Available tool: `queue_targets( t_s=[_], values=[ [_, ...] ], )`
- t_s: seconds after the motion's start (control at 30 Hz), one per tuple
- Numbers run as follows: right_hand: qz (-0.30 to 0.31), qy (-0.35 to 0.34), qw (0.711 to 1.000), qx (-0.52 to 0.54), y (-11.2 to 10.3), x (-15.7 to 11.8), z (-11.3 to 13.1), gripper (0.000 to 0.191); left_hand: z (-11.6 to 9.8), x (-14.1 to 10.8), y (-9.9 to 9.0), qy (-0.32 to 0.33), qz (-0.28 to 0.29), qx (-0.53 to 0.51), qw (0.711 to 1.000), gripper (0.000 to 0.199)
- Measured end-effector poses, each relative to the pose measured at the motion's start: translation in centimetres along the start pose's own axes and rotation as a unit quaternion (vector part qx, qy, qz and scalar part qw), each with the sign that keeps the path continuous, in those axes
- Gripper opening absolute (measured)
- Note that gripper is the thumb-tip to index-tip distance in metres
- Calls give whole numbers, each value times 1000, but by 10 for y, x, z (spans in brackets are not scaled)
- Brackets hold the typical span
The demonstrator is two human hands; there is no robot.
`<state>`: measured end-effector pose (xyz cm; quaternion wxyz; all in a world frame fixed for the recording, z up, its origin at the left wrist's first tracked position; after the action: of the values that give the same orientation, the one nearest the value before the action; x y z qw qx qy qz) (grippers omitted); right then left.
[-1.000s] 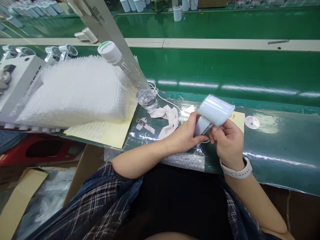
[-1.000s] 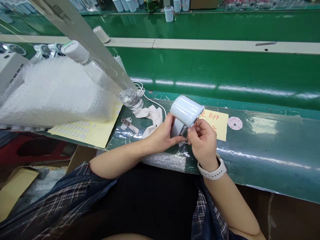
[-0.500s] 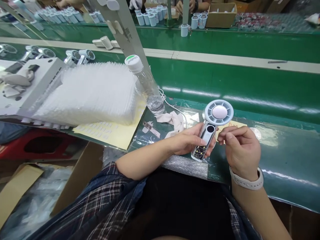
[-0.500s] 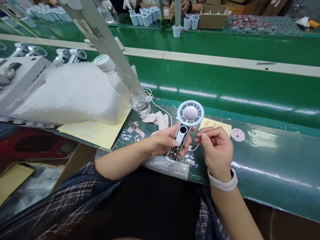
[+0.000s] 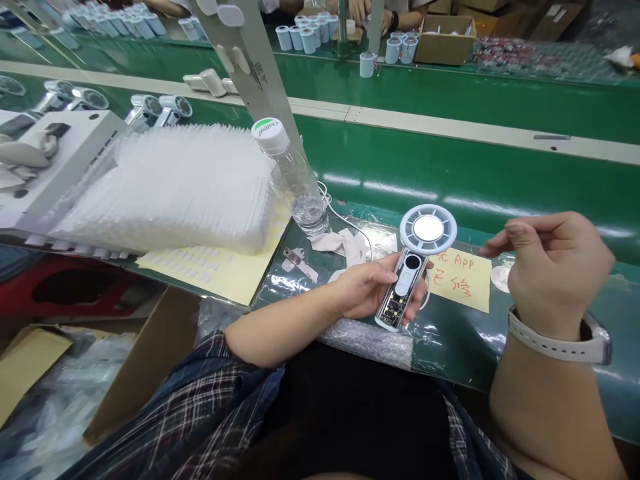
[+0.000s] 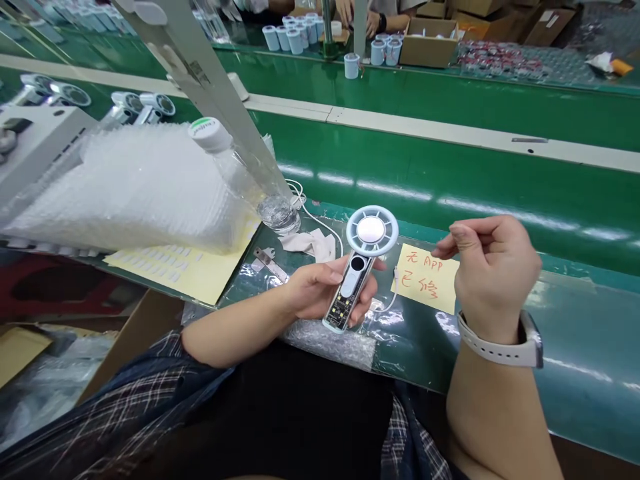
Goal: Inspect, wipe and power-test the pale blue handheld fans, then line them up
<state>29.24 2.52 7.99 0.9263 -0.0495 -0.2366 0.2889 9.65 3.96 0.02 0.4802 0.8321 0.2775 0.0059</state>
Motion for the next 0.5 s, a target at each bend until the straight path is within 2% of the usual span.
queue_targets(
  t_s=[0.07,0.17,0.3,0.37,0.43,0.5],
  values=[
    [54,37,998,1,10,-3,-18,27,0,1,-3,4,-12,0,1000,61],
    [146,50,988,32,25,-12,-31,41,1,1,-7,8,-32,2,999,61],
    [138,43,987,72,25,-15,-32,63,-1,0,-9,22,-62,23,998,56],
    [165,45,983,63,30,-20,-33,69,-3,0,-10,37,-77,39,996,54],
    [276,51,959,41,45,-32,-35,69,-6,0,-11,54,-88,51,993,53],
    [393,61,917,16,57,-46,-41,68,-7,0,-13,68,-91,63,992,54]
  ],
)
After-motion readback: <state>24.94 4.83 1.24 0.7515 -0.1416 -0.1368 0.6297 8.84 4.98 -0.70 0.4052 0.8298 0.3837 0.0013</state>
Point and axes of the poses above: each hand's wrist, its own x-axis towards the middle knuckle, its own y-axis out of the palm, z = x × y, the point moved 9 cm from there along x, towards the middle knuckle, and after that the axes turned 15 degrees about -z, right-handed, at the moved point
